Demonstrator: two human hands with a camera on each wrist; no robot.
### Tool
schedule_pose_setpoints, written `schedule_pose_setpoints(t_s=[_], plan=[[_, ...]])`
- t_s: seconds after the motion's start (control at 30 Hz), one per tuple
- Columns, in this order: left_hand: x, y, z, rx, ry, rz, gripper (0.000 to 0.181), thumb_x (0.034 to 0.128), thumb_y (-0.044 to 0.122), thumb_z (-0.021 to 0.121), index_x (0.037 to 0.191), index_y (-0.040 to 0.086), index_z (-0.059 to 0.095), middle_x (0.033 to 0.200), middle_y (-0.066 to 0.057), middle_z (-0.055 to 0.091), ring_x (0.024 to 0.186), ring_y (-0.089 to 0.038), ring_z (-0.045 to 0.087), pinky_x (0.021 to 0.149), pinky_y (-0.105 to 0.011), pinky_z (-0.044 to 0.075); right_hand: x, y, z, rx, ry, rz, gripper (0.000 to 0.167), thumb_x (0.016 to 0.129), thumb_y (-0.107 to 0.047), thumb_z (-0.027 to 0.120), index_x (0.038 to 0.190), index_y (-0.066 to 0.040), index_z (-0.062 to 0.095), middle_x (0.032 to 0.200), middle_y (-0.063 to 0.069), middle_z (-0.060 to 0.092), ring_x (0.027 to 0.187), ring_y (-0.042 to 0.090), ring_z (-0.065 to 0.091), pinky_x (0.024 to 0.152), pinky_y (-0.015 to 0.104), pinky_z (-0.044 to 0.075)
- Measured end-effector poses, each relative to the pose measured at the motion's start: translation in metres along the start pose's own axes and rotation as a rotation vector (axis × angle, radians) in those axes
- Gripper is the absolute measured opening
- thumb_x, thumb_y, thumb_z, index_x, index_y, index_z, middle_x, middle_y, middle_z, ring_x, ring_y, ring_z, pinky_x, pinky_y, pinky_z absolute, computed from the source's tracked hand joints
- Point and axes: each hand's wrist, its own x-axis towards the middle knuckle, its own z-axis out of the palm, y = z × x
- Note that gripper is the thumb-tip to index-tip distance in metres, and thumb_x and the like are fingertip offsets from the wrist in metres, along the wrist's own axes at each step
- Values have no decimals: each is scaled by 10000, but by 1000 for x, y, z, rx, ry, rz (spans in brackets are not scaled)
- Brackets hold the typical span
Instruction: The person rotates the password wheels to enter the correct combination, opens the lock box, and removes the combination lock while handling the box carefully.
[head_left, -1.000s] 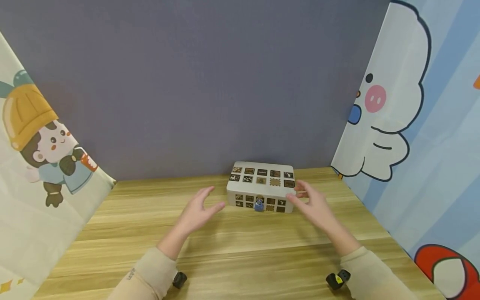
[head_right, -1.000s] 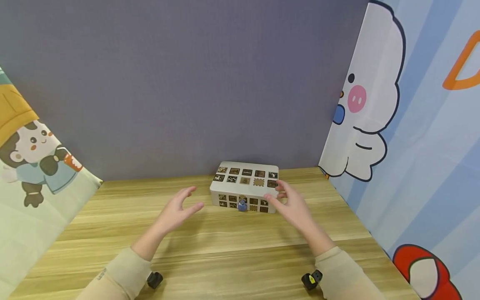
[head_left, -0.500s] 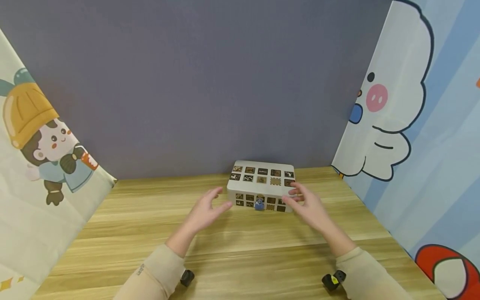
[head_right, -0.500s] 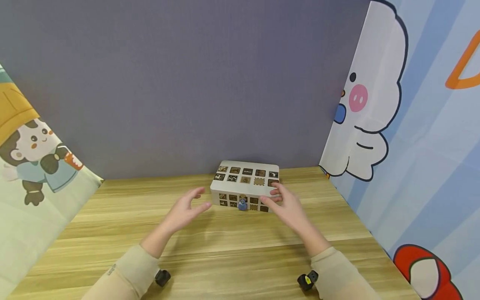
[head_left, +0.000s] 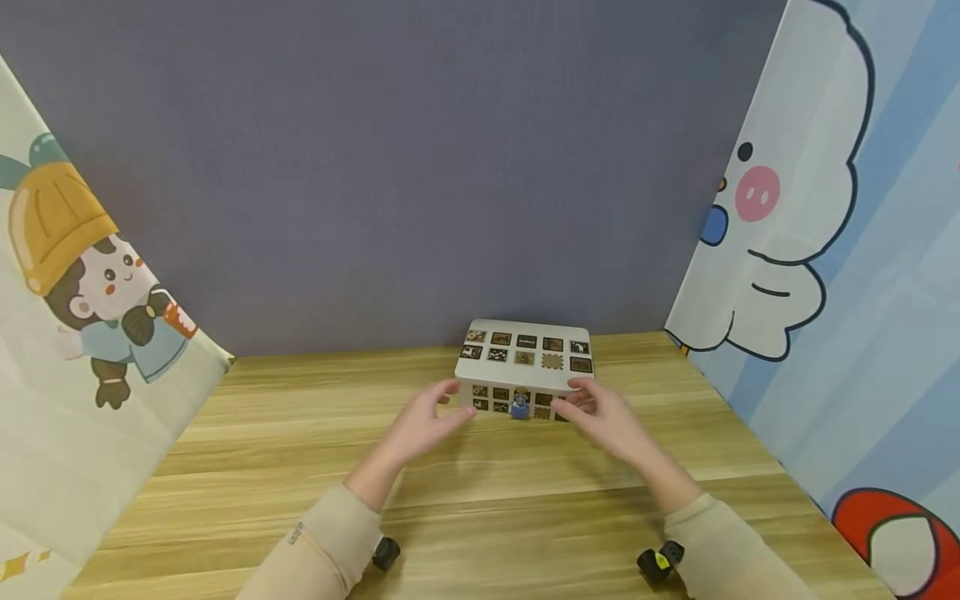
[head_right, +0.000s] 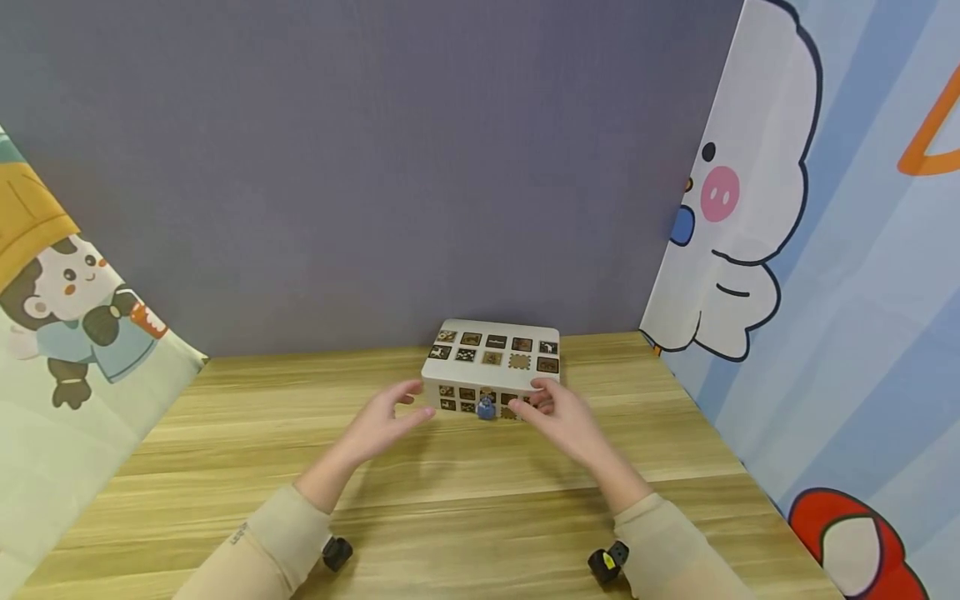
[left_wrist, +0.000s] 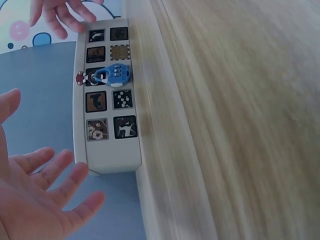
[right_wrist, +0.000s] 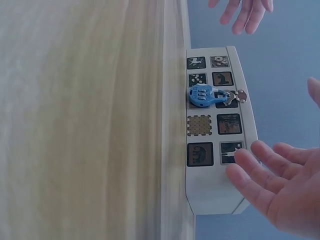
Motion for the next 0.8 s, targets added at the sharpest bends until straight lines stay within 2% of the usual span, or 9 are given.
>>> schedule_pose_setpoints(t_s=[0.13, 0.37, 0.6, 0.8], plan=[[2, 1, 4, -5, -12, -1, 698, 940, 435, 711, 1460, 17, 504, 1378, -140, 587, 1229, -367, 556, 986, -537, 493, 0, 1, 3, -19, -29, 17, 694, 949, -508, 687, 1385, 12, 544, 1167, 135, 680, 1040, 298, 673, 856, 427, 578], [5, 2, 11, 4, -61, -12, 648, 964, 400, 683, 1437, -9, 517, 1356, -174, 599, 1192, -381, 578, 955, -518, 513, 1, 3, 10, -38, -87, 21, 627, 948, -426, 718, 1359, 24, 571, 1090, 92, 697, 961, 237, 679, 740, 336, 585], [8, 2, 18, 18, -79, -10, 624, 978, 377, 661, 1439, -17, 513, 1340, -178, 606, 1149, -345, 596, 941, -513, 515, 1, 0, 14, -8, -135, 27, 563, 958, -309, 721, 1327, 90, 570, 1067, 148, 697, 852, 239, 683, 666, 322, 584], [11, 1, 20, 22, -85, -18, 620, 967, 382, 668, 1421, -18, 534, 1280, -167, 636, 1082, -299, 614, 913, -482, 524, 2, 3, 18, 33, -180, 77, 586, 950, -320, 730, 1331, 91, 559, 1051, 163, 683, 752, 290, 680, 591, 348, 582]])
